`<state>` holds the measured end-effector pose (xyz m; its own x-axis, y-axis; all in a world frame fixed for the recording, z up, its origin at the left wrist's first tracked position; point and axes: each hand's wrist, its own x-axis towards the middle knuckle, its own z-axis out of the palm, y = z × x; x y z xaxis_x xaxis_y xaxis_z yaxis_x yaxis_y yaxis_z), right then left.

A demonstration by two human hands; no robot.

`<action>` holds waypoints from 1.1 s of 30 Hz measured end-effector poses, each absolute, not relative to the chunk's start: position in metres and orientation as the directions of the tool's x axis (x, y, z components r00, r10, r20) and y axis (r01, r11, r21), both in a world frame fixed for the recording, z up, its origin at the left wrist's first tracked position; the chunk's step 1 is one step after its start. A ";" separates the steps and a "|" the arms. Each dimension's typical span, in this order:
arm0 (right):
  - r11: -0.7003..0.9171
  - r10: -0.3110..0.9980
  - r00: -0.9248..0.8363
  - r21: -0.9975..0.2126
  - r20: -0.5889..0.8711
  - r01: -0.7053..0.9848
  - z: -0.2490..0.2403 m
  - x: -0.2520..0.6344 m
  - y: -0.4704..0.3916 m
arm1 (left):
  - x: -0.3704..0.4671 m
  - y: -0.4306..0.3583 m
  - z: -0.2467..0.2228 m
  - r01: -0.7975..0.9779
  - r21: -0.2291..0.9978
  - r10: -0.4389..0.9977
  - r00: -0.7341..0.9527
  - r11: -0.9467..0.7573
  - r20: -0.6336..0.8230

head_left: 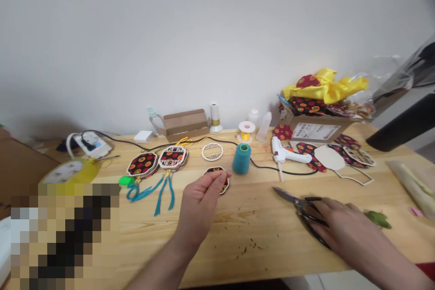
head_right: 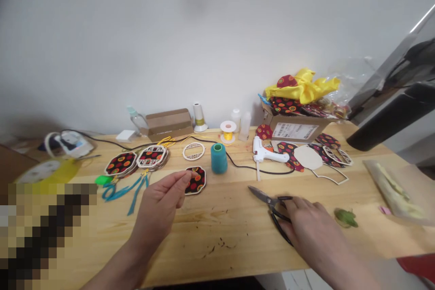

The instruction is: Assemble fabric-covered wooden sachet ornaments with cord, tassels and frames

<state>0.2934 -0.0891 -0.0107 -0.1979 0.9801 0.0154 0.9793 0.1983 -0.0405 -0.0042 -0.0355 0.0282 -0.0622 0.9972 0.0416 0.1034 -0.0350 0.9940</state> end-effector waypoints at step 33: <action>0.290 0.956 0.038 -0.957 0.291 0.017 0.044 0.173 -0.053 | 0.012 -0.058 0.034 0.248 0.929 0.938 0.283 -0.274 0.201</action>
